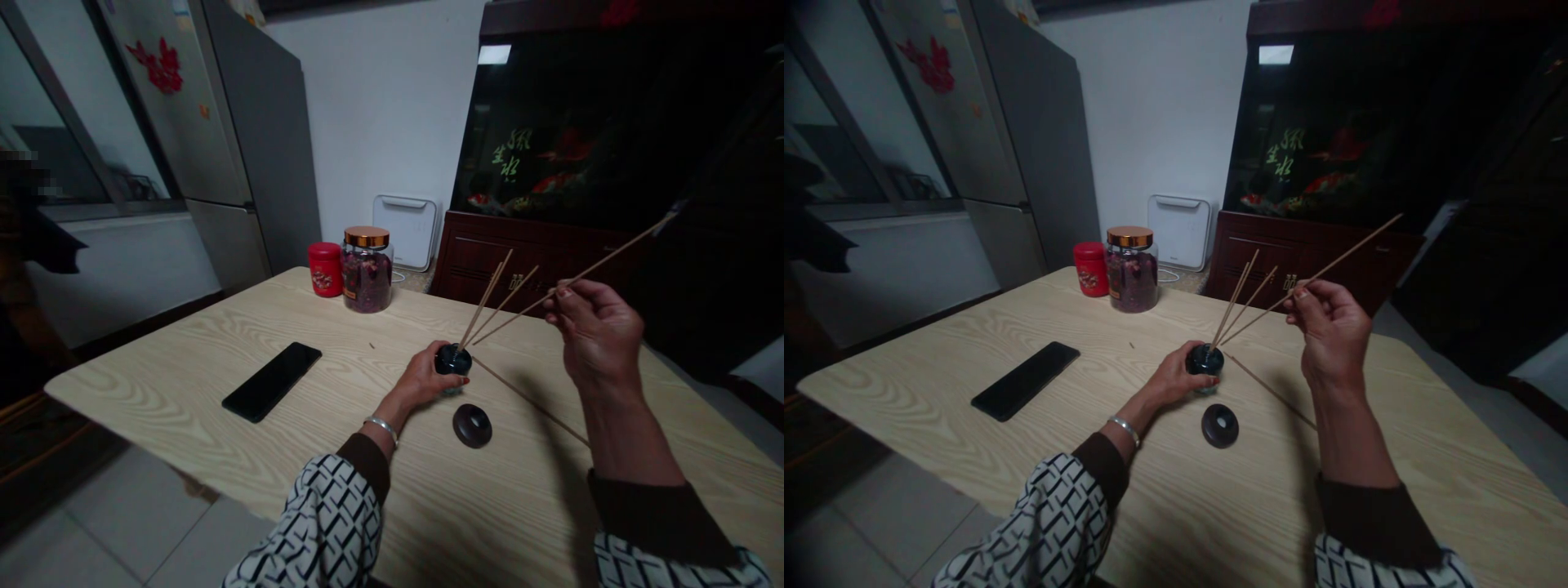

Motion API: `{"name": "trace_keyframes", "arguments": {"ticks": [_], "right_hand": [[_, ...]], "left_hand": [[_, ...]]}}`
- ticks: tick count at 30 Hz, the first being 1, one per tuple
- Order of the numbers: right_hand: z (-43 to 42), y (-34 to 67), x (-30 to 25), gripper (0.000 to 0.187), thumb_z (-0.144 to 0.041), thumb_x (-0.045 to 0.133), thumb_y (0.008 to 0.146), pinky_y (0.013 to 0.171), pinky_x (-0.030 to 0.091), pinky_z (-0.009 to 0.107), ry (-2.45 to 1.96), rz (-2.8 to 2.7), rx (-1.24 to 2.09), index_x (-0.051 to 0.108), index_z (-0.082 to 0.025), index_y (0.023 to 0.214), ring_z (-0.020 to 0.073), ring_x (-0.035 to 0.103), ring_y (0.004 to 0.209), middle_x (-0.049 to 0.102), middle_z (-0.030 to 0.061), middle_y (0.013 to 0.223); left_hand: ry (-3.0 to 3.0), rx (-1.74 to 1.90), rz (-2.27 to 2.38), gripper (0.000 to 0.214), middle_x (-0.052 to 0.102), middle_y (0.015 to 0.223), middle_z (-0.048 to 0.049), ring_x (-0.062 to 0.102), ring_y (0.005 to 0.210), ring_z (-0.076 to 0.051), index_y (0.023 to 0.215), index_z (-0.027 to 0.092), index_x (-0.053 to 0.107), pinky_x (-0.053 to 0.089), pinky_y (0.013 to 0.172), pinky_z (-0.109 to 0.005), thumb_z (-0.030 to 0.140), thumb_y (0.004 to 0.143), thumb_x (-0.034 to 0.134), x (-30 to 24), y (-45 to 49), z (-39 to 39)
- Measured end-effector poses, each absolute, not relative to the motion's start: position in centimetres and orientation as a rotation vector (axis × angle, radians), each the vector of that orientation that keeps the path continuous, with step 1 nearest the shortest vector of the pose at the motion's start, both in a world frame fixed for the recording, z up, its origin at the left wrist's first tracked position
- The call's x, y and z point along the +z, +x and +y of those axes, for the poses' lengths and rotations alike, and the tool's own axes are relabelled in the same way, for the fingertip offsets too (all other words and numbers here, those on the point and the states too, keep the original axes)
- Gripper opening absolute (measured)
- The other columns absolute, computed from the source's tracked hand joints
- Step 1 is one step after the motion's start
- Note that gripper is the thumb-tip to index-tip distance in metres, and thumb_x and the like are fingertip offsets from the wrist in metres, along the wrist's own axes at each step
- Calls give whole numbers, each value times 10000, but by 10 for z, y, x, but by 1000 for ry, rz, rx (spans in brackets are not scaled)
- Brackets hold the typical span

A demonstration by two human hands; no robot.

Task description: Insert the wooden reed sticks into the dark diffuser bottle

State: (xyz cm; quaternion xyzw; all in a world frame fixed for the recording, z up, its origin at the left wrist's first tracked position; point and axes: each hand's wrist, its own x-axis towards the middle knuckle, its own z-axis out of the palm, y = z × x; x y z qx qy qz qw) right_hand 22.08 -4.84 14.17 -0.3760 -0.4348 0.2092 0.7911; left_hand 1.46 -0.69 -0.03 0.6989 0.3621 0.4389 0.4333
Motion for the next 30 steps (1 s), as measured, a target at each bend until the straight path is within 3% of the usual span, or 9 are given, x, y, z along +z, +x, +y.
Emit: {"name": "trace_keyframes", "arguments": {"ticks": [9,21,25,30], "right_hand": [[-42,192,120,206,-323,762,762,535,532,236,-941,-1205,377,648,-196,878,125,634,688,667,5,828],[-31,214,100,393,-549,694,790,584,545,286,-1263,-1535,701,645,-167,869,163,644,675,666,38,765],[-25,252,89,235,-412,639,826,596,487,270,-1597,-1863,582,649,-177,825,151,606,647,665,42,744],[-16,279,60,84,-265,677,721,637,401,290,-2197,-2192,279,712,-216,779,203,629,784,716,70,886]], "left_hand": [[1775,1099,903,697,686,1086,-84,636,1011,-248,1233,185,601,517,923,-381,408,631,875,-4,14,-5],[1759,1097,900,696,677,1084,-101,631,1013,-260,1237,173,599,508,939,-430,399,637,871,-1,13,-6],[1757,1097,909,714,673,1090,-110,631,1020,-270,1242,174,598,507,949,-456,401,627,879,-3,14,-5],[1751,1127,879,697,672,1084,-104,635,1011,-264,1231,183,604,514,949,-454,407,630,879,-6,15,-4]]}}
